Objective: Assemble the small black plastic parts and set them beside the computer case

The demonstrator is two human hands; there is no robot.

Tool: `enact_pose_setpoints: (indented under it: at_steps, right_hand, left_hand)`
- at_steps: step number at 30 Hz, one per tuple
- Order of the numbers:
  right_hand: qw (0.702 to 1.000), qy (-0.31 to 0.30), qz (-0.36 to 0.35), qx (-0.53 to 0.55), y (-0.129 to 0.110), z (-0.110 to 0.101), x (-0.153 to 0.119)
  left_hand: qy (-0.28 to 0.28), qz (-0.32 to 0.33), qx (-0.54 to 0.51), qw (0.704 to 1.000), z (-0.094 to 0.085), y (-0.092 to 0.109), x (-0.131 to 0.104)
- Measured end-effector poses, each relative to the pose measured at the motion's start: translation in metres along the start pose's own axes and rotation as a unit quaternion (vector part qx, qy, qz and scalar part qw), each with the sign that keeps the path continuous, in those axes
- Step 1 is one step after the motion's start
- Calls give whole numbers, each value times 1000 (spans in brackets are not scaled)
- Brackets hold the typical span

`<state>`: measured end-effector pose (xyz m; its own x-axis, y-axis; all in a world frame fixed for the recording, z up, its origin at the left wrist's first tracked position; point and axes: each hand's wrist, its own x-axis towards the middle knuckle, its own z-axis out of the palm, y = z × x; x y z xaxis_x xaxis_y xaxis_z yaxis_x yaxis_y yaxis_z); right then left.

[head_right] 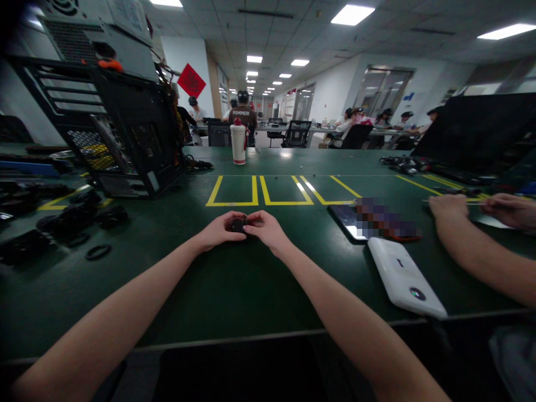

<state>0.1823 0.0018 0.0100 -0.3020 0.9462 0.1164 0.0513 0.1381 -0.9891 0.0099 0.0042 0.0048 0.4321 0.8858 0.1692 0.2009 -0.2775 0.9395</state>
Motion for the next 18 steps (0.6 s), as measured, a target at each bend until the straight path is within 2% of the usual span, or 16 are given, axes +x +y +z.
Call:
enact_pose_setpoints:
  at_steps: [5,10,18]
  right_hand:
    - [999,-33,1,-18,-2,-1,-3]
    - [998,-16,-10,-63,-2,0,-6]
    - [1000,-20,7,-3,1,0,-2]
  left_hand:
    - [10,0,-6,1000,0,-1,0]
    - [13,-2,-4,1000,1,-1,1]
    - [9,-3,7,1000,0,3,-1]
